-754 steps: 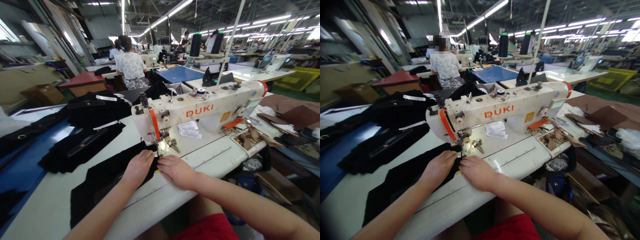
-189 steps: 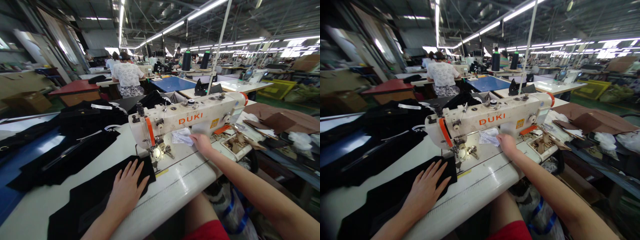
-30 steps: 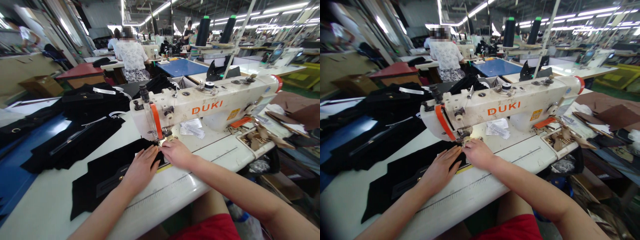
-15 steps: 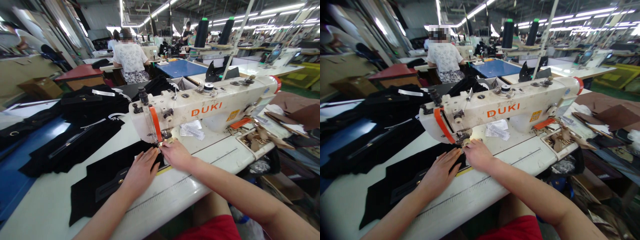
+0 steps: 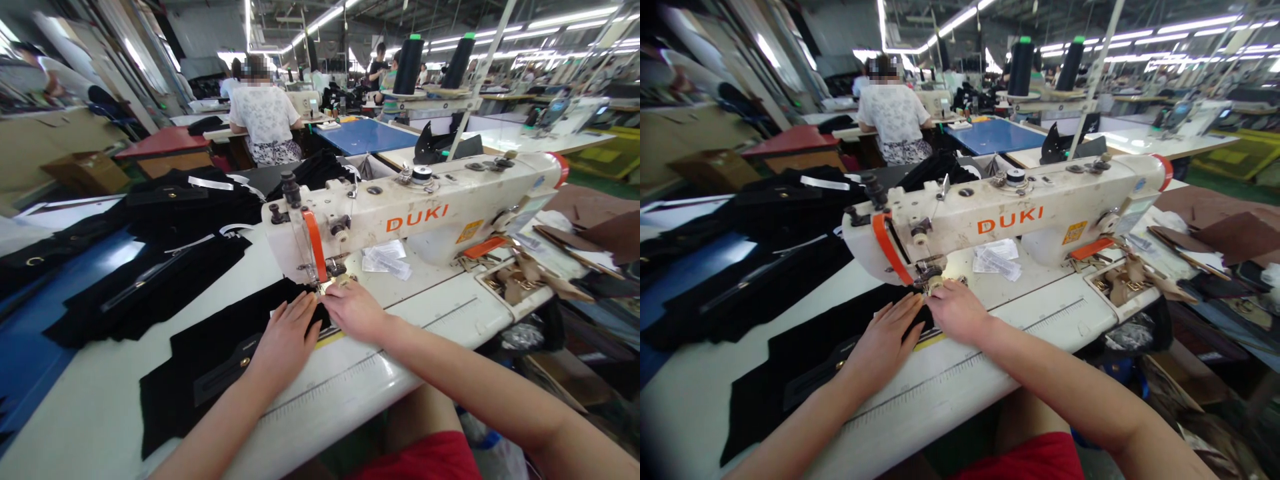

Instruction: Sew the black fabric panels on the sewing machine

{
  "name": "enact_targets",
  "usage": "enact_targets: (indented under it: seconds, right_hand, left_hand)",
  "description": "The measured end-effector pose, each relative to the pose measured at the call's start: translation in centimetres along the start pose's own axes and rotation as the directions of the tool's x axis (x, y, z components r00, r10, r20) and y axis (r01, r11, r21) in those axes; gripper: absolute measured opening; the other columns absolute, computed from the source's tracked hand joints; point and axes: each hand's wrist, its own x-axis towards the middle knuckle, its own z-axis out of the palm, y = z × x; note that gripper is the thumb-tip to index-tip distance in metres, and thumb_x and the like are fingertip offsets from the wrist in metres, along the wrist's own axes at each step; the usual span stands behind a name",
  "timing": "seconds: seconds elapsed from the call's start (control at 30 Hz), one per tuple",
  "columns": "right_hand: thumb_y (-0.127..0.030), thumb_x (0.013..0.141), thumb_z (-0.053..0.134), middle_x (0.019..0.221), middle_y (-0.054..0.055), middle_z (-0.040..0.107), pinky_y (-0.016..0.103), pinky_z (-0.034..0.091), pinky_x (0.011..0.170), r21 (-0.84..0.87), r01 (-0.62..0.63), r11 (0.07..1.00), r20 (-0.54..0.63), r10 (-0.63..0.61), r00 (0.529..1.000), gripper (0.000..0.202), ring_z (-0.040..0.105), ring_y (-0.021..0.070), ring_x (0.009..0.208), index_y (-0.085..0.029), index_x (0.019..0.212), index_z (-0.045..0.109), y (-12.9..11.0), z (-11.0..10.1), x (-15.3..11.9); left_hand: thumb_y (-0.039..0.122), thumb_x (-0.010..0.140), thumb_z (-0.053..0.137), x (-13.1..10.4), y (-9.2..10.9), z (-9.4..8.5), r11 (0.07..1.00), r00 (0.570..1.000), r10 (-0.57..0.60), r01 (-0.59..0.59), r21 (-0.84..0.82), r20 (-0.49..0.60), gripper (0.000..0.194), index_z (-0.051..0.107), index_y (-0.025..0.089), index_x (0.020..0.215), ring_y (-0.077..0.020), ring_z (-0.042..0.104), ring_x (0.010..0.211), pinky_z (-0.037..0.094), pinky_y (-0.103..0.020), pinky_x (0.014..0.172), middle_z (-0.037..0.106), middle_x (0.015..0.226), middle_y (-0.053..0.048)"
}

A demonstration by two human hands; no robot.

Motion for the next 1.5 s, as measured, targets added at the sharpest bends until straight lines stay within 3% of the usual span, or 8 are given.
enact_targets:
  seconds: [0.2, 0.43, 1.07, 1.27, 1.5]
  right_hand:
    - [-0.014, 0.095, 0.047, 0.095, 0.010, 0.064, 0.035, 0.041, 0.082, -0.009, -0.011, 1.000, -0.029, 0.011, 1.000, 0.019, 0.053, 0.0225, 0.089, -0.011, 0.098, 0.066, 0.1, 0.0, 0.3]
    - [-0.013, 0.092, 0.051, 0.087, 0.008, 0.064, 0.034, 0.041, 0.081, 0.004, -0.022, 1.000, 0.020, 0.022, 1.000, 0.017, 0.053, 0.0217, 0.087, -0.012, 0.087, 0.068, -0.1, -0.1, 0.0]
    - [-0.013, 0.091, 0.054, 0.088, 0.008, 0.064, 0.033, 0.041, 0.082, -0.006, -0.008, 1.000, 0.014, 0.008, 1.000, 0.014, 0.052, 0.0211, 0.086, -0.012, 0.090, 0.068, 0.0, 0.0, -0.3]
    - [-0.013, 0.092, 0.052, 0.091, 0.010, 0.065, 0.034, 0.041, 0.083, 0.016, -0.014, 1.000, 0.026, 0.014, 1.000, 0.016, 0.053, 0.0223, 0.088, -0.013, 0.090, 0.069, 0.1, -0.1, -0.1]
    - [-0.016, 0.093, 0.050, 0.086, 0.010, 0.063, 0.034, 0.041, 0.079, 0.025, -0.052, 0.998, 0.035, 0.051, 0.998, 0.019, 0.052, 0.0225, 0.084, -0.015, 0.091, 0.070, 0.2, -0.4, 0.1]
  left_hand:
    - [0.031, 0.094, 0.037, 0.9, -0.1, -0.1, 0.999, 1.000, -0.022, 0.023, -0.022, 0.016, 0.046, 0.055, 0.008, 0.130, -0.0290, 0.049, 0.130, 0.041, -0.050, 0.106, 0.057, 0.136, -0.018]
    - [0.032, 0.095, 0.038, 0.2, -0.6, 0.0, 0.999, 0.999, 0.021, -0.020, -0.029, 0.030, 0.044, 0.056, 0.013, 0.130, -0.0256, 0.048, 0.132, 0.039, -0.048, 0.109, 0.057, 0.137, -0.013]
    - [0.033, 0.095, 0.038, 0.1, -0.7, 0.1, 0.997, 1.000, 0.031, -0.031, -0.070, 0.004, 0.044, 0.054, 0.016, 0.133, -0.0248, 0.046, 0.133, 0.037, -0.048, 0.110, 0.057, 0.138, -0.012]
    - [0.033, 0.095, 0.037, 0.6, -0.5, -0.4, 0.999, 0.999, 0.019, -0.017, -0.050, 0.032, 0.047, 0.053, 0.012, 0.133, -0.0273, 0.048, 0.131, 0.039, -0.050, 0.108, 0.055, 0.139, -0.016]
    - [0.034, 0.094, 0.035, 1.8, -1.2, -0.2, 1.000, 1.000, 0.007, -0.007, -0.025, -0.007, 0.047, 0.058, 0.009, 0.127, -0.0301, 0.054, 0.125, 0.042, -0.051, 0.104, 0.060, 0.131, -0.020]
